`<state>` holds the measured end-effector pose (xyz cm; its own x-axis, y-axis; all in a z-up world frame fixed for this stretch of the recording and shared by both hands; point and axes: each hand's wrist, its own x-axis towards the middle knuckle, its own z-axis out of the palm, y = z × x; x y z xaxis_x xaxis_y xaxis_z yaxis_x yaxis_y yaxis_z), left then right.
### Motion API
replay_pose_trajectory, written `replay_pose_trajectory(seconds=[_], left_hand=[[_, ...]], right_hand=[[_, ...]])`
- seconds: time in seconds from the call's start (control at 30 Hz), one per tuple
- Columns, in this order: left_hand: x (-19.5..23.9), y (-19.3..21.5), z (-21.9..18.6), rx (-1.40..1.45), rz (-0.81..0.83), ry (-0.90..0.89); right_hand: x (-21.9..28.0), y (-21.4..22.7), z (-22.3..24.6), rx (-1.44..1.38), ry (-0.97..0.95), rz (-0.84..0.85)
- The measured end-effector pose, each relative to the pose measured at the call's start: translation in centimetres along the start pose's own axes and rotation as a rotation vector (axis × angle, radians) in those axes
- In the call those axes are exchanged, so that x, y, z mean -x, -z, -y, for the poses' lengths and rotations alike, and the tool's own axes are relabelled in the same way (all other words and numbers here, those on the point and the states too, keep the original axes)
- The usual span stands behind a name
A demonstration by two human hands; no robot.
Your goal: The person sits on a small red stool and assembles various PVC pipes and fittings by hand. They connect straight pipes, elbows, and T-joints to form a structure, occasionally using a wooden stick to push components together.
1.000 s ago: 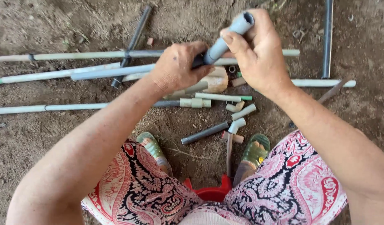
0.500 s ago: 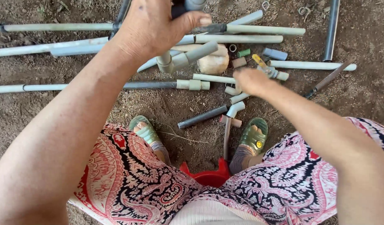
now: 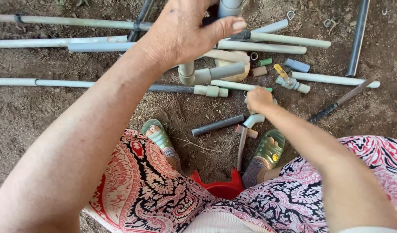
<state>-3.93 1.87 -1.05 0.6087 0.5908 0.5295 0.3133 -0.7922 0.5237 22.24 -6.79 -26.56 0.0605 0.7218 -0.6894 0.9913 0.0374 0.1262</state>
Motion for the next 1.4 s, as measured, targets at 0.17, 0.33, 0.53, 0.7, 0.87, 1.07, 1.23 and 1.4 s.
replay_pose_trajectory(seconds=[0.17, 0.33, 0.53, 0.7, 0.87, 1.07, 1.23, 1.4], left_hand=[[0.7, -0.9, 1.1, -0.038, 0.102, 0.075], [-1.3, -0.1, -2.8, -0.026, 0.429, 0.492], [-2.2, -1.9, -3.6, 0.016, 0.633, 0.566], [-1.8, -4.0, -2.5, -0.003, 0.58, 0.398], [-2.1, -4.3, -2.9, 0.054, 0.587, 0.384], [-1.9, -4.7, -2.3, 0.01, 0.598, 0.351], [-1.2, -5.2, -2.0, -0.056, 0.6, 0.328], [-0.6, -5.4, -1.6, -0.103, 0.568, 0.211]], right_hand=[[9.6, 14.5, 0.2, -0.486, 0.055, 0.092], [16.6, 23.1, -3.9, -0.974, 0.117, -0.387], [18.1, 25.4, -5.6, -1.49, 0.551, -0.887], [19.6, 25.3, -5.1, -1.187, 0.773, -1.025], [20.1, 25.3, -5.4, -1.019, 0.769, -1.071], [19.8, 25.1, -6.1, -0.895, 0.736, -1.039], [20.7, 25.2, -5.9, -0.763, 0.705, -0.997], [20.5, 24.9, -5.6, -0.727, 0.68, -0.927]])
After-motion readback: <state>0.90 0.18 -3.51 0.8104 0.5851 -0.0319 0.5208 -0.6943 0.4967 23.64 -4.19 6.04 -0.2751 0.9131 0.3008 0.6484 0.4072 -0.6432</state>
